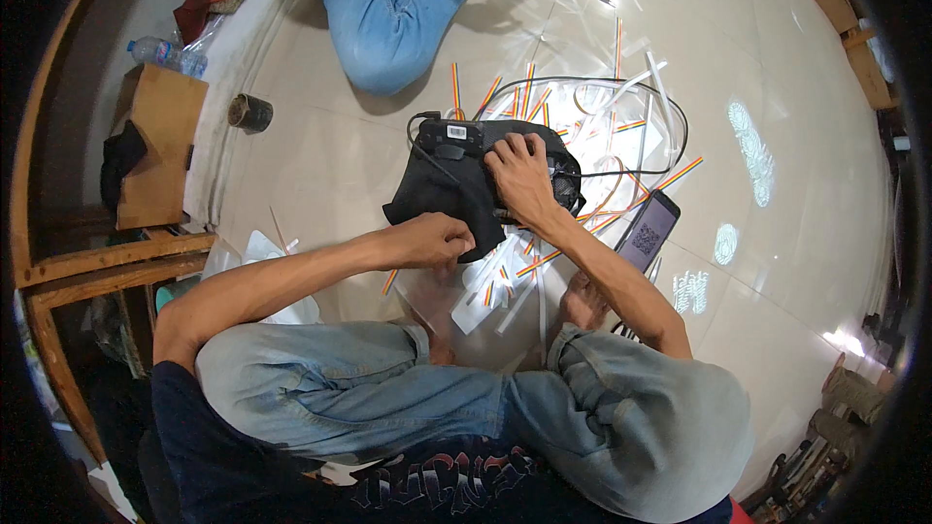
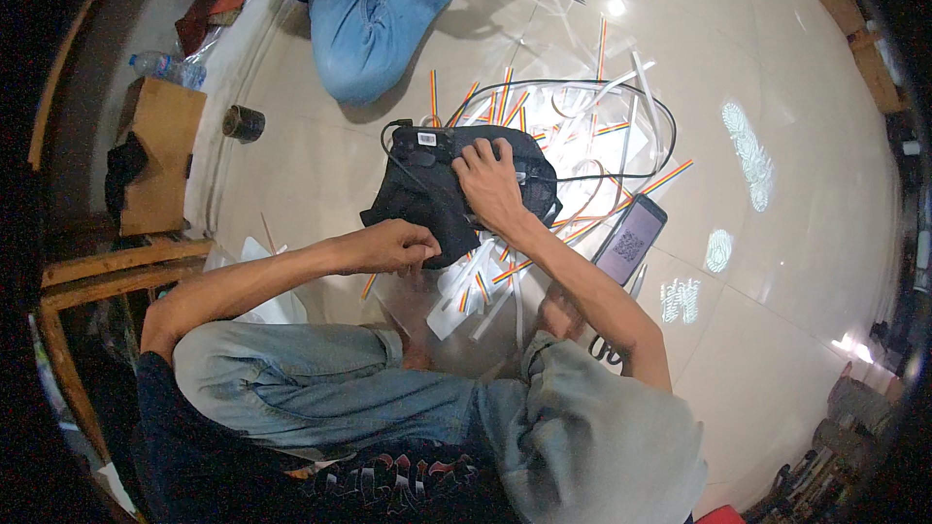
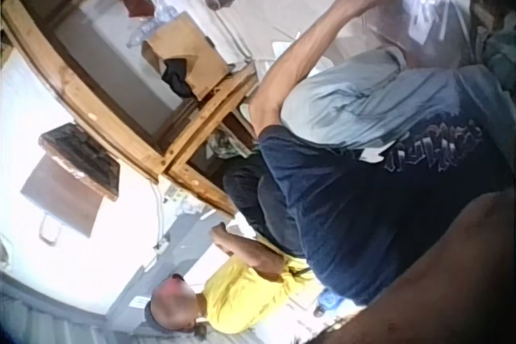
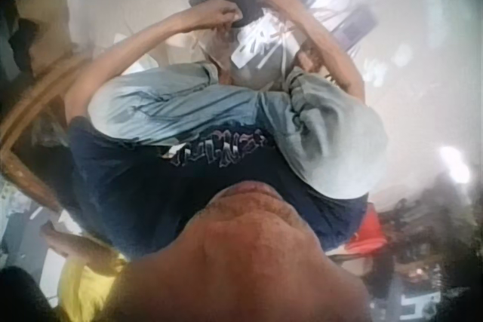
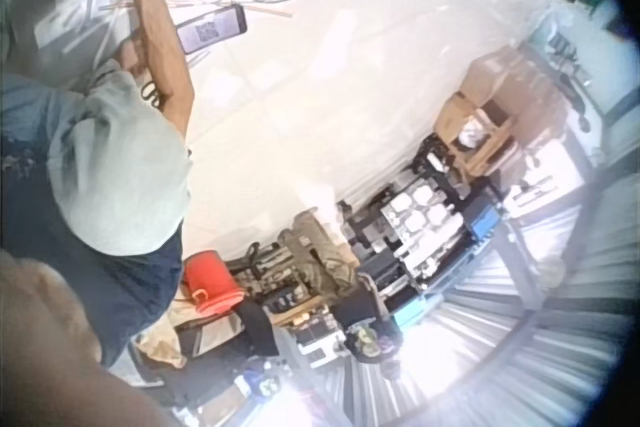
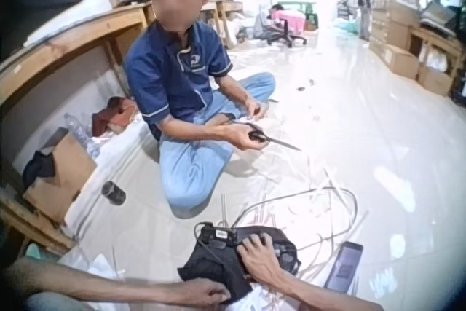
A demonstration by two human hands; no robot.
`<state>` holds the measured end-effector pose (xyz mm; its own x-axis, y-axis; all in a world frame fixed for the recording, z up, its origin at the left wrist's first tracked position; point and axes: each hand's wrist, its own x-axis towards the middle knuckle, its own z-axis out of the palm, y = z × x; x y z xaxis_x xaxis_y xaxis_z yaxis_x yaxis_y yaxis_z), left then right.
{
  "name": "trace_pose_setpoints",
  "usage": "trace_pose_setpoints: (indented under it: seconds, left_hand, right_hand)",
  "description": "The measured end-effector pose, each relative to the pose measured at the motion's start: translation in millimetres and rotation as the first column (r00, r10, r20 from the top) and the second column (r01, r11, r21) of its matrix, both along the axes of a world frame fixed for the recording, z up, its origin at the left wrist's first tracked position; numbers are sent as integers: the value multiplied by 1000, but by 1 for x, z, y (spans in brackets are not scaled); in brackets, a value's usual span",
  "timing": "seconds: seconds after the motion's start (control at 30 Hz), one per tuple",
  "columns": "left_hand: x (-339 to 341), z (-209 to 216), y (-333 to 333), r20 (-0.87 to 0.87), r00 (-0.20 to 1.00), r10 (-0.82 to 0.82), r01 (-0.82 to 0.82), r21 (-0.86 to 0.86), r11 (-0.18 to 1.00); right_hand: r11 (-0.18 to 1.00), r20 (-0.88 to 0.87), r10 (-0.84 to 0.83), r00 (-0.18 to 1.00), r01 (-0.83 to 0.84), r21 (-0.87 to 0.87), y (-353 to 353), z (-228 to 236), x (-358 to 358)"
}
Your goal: The person sits on the floor and assembles a black bag by inserting a small electronic device into a mesh pocket and adjusting the bag's structure. The person handles the bag and device with both hands while sitting cross-legged.
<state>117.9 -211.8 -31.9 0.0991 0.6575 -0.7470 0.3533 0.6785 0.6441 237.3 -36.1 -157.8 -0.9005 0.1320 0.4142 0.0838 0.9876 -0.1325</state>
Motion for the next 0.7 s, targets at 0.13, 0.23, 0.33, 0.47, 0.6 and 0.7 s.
trace_pose_setpoints:
  seconds: [0.13,0.23,0.33,0.47,0.6,0.7]
  left_hand:
    - [-3,-3,-2,-38,999,28,-28,9,1000]
    - [-4,-12,4,-184,983,30,15,241,971]
    - [-12,-22,14,-409,910,74,147,483,863]
    - [-19,-36,50,-632,771,74,364,533,764]
    - [-21,-45,80,-766,640,-58,500,358,788]
    - [-23,-58,92,-807,585,-84,551,319,771]
  right_hand:
    - [974,-141,-53,989,20,-227,-5,2,11]
    - [899,-235,-185,954,68,-432,-7,13,22]
    - [791,-222,-325,919,136,-597,-13,21,28]
    - [588,-171,-432,886,133,-798,-14,15,36]
    - [242,-199,-472,859,-91,-966,-19,11,26]
    - [131,-211,-449,868,-169,-977,-23,26,26]
